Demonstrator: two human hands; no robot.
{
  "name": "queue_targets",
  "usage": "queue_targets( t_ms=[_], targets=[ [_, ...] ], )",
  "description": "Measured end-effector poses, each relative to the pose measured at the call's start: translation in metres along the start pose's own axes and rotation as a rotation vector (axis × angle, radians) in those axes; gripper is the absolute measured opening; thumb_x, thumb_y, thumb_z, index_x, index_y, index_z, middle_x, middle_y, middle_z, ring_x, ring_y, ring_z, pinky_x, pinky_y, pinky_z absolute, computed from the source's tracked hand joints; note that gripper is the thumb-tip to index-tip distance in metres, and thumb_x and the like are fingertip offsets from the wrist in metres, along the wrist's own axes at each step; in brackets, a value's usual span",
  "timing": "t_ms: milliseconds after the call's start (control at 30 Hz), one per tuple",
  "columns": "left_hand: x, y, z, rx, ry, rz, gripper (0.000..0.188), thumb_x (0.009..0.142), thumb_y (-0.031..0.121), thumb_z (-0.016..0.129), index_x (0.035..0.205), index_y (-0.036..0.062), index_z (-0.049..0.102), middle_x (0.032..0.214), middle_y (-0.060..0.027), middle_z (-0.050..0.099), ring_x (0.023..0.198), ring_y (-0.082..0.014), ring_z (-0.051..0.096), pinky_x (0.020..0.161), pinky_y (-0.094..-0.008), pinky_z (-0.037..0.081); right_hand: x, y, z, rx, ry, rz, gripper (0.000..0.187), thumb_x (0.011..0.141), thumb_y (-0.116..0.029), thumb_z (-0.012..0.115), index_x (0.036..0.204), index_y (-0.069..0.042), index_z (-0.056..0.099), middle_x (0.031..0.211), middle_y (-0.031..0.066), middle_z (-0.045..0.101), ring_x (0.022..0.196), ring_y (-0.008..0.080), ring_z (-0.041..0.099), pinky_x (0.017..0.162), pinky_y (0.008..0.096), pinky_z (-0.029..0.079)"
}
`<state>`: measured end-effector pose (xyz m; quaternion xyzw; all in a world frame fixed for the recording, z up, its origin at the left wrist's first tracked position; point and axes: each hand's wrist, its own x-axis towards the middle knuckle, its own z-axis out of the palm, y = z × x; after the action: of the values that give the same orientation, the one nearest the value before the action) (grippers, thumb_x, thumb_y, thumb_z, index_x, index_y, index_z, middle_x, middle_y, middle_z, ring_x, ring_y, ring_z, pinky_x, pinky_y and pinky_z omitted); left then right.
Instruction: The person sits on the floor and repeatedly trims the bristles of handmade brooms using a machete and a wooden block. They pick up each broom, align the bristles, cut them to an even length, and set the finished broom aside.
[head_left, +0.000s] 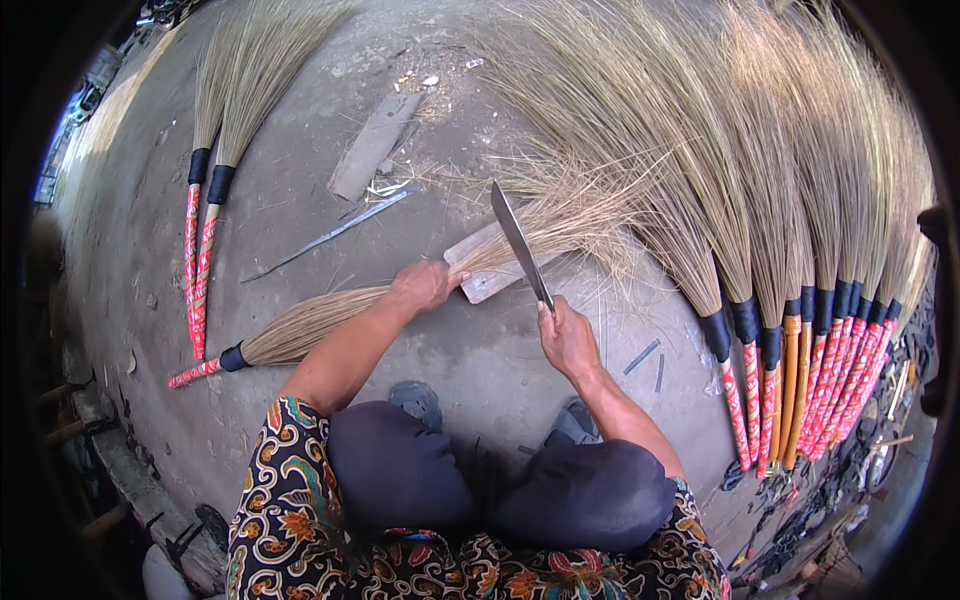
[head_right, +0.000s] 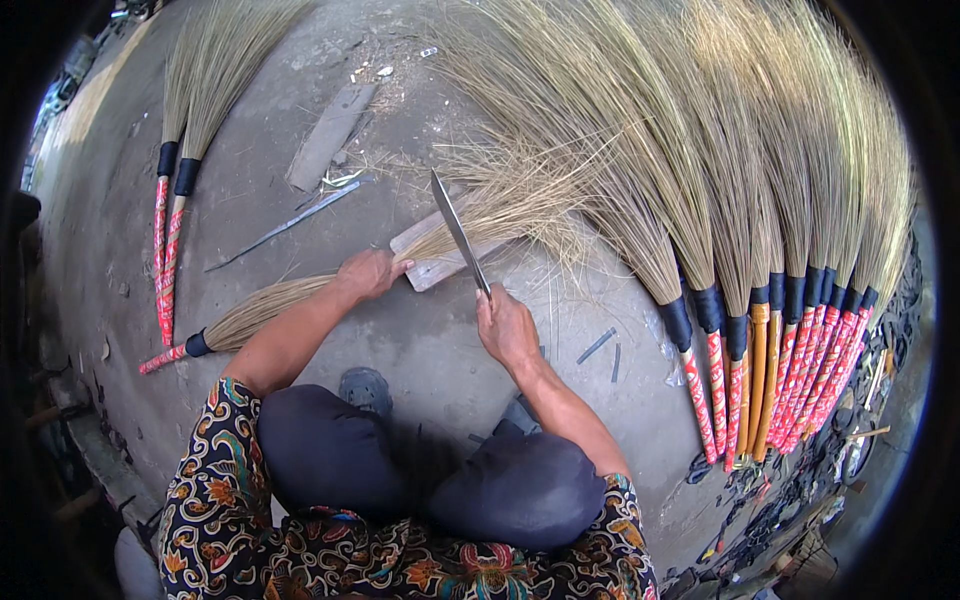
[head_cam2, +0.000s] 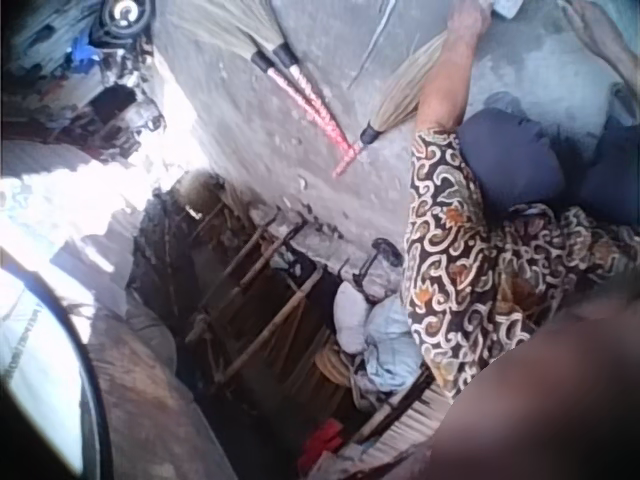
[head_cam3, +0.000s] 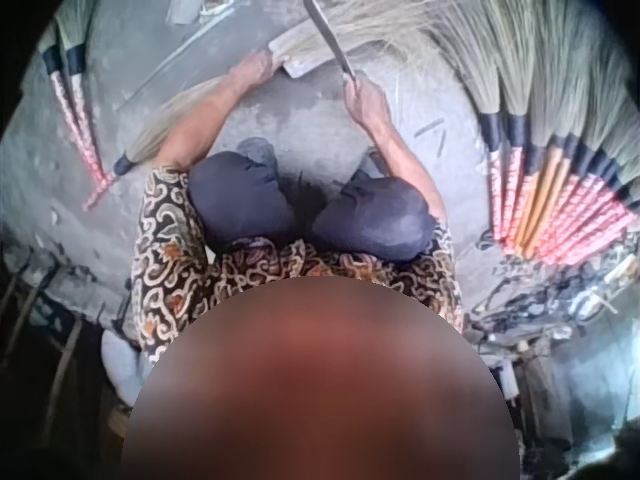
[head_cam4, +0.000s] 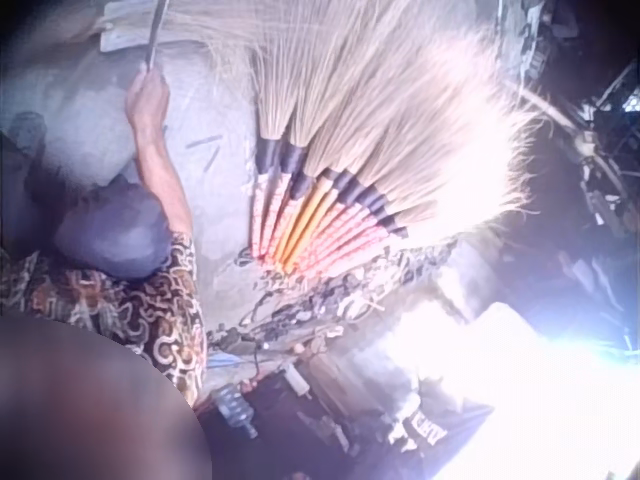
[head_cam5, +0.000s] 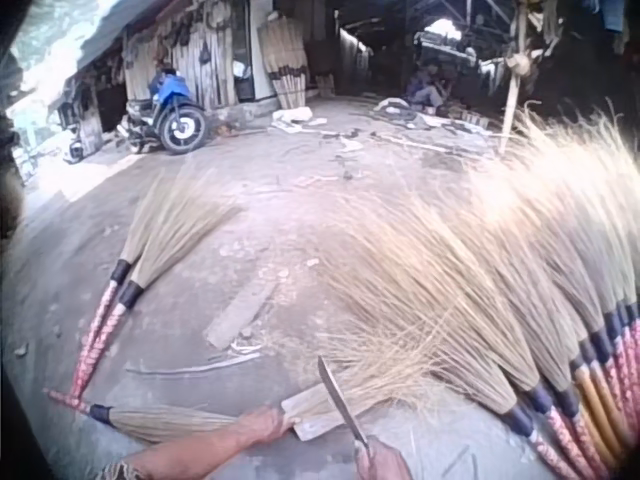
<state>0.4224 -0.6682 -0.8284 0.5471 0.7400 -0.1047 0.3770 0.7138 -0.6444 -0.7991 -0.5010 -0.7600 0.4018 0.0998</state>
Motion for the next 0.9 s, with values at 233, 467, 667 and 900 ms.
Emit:
queue_targets(
  t_ms=[233, 467, 667, 900],
  targets=[
    [-0.008, 0.003, 0.012, 0.048, 0.088, 0.0, 0.072, 0.107, 0.063, 0.04, 0.119, -0.0003, 0.071, 0.109, -0.0289, 0.074, 0.11, -0.0449, 0.07, 0.096, -0.0532, 0.055, 0.001, -0.006, 0.001, -0.12, -0.127, 0.08, 0.025, 0.108, -0.024, 0.053, 0.101, 0.0, 0.055, 0.086, 0.0303, 0.067, 0.079, 0.0532, 0.066, 0.073, 0.0603, 0.052],
    [-0.007, 0.002, 0.02, 0.034, 0.178, -0.008, 0.067, 0.107, 0.062, 0.044, 0.116, 0.0001, 0.069, 0.104, -0.0279, 0.075, 0.102, -0.0463, 0.072, 0.09, -0.0543, 0.058, -0.002, -0.002, 0.006, 0.153, 0.17, -0.044, 0.027, 0.108, -0.027, 0.053, 0.103, 0.0, 0.057, 0.082, 0.0317, 0.068, 0.08, 0.0539, 0.067, 0.073, 0.0599, 0.051],
    [-0.006, 0.003, 0.017, 0.031, 0.231, -0.003, 0.065, 0.106, 0.06, 0.045, 0.115, 0.0, 0.066, 0.1, -0.0299, 0.074, 0.1, -0.0476, 0.072, 0.088, -0.0557, 0.058, 0.008, -0.008, -0.001, -0.079, -0.079, 0.045, 0.025, 0.108, -0.025, 0.055, 0.101, -0.001, 0.056, 0.085, 0.0297, 0.067, 0.077, 0.0516, 0.067, 0.067, 0.0555, 0.051],
    [-0.01, 0.004, 0.024, 0.012, 0.225, -0.005, 0.061, 0.107, 0.057, 0.046, 0.117, 0.0, 0.063, 0.099, -0.0301, 0.074, 0.099, -0.0495, 0.072, 0.087, -0.0588, 0.057, -0.003, -0.002, 0.005, 0.276, 0.293, -0.132, 0.024, 0.108, -0.024, 0.056, 0.1, -0.001, 0.055, 0.078, 0.0253, 0.065, 0.073, 0.05, 0.065, 0.065, 0.0518, 0.052]
  ],
)
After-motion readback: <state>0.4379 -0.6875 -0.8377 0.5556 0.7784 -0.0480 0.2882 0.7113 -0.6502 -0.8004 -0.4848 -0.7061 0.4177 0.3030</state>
